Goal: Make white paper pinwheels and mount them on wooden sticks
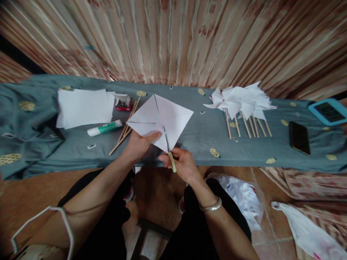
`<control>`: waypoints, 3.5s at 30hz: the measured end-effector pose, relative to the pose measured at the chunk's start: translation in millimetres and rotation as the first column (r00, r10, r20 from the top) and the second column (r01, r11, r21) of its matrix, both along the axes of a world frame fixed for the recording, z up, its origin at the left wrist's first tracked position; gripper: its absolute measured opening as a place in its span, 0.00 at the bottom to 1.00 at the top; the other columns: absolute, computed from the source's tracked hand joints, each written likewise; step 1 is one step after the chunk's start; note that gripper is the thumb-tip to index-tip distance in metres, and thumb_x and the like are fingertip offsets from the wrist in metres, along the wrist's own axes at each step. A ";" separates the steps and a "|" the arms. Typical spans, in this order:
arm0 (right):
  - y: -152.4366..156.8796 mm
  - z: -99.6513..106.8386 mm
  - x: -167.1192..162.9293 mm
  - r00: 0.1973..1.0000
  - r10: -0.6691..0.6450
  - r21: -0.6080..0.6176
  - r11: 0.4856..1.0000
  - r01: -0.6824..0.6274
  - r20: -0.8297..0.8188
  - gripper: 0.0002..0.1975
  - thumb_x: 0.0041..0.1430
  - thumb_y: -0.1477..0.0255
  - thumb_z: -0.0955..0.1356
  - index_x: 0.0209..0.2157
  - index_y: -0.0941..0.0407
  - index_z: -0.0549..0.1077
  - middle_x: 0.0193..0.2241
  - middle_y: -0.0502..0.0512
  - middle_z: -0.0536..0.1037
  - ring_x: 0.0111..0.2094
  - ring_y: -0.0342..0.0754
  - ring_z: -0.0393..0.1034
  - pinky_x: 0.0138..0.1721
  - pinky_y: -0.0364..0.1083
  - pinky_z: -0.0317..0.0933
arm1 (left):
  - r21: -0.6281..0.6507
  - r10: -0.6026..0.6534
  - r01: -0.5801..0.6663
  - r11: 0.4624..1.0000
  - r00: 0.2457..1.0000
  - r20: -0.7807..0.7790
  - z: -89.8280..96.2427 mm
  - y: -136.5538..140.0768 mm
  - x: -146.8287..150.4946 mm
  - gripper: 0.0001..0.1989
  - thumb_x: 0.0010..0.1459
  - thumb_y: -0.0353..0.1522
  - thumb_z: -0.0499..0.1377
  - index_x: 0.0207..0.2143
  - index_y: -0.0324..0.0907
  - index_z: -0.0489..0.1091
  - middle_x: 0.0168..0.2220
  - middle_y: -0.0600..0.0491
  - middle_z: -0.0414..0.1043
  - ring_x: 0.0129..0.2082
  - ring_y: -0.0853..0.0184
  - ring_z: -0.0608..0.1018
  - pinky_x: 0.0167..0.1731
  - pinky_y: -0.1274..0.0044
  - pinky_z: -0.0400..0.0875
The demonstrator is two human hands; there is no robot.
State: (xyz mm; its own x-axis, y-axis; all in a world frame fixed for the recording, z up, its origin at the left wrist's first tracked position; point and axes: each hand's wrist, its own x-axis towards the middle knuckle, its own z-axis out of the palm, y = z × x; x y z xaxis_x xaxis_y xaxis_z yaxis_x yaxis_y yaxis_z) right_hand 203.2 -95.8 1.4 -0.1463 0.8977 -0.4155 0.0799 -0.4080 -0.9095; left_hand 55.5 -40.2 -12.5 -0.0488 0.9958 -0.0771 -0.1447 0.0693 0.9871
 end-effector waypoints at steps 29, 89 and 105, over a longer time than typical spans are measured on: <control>-1.9 -1.7 108.1 0.307 -0.277 0.309 0.949 -0.059 0.910 0.27 0.53 0.58 0.73 0.51 0.57 0.73 0.32 0.60 0.82 0.35 0.59 0.78 0.35 0.50 0.66 | -0.113 0.014 -0.012 0.994 1.000 0.014 -18.2 7.3 5.8 0.17 0.37 0.33 0.69 0.34 0.40 0.75 0.38 0.47 0.81 0.38 0.56 0.82 0.43 0.65 0.76; 73.7 -38.9 64.2 0.591 -0.335 0.590 0.746 -0.310 0.734 0.05 0.58 0.74 0.68 0.36 0.56 0.75 0.43 0.60 0.80 0.44 0.57 0.72 0.50 0.55 0.64 | 0.222 -0.001 0.752 0.621 0.284 -0.959 -32.9 -14.7 2.1 0.21 0.65 0.32 0.56 0.57 0.30 0.66 0.62 0.36 0.66 0.64 0.47 0.66 0.62 0.54 0.63; 66.9 -32.4 102.6 0.532 -0.444 0.633 0.735 -0.244 0.721 0.09 0.59 0.77 0.64 0.37 0.55 0.76 0.44 0.61 0.80 0.48 0.57 0.73 0.53 0.58 0.65 | 0.201 -0.021 0.753 0.627 0.274 -0.962 -30.2 -14.4 1.2 0.21 0.66 0.33 0.54 0.58 0.31 0.65 0.63 0.36 0.65 0.65 0.48 0.65 0.62 0.54 0.62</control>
State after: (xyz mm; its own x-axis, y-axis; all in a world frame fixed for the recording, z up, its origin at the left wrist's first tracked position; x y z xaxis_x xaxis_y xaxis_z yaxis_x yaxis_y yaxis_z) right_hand 305.8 -28.9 -31.1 0.0399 0.9376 0.3455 0.8794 0.1312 -0.4576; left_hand 56.8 -54.5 -42.7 0.6903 0.6852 0.2323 0.6033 -0.7223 0.3381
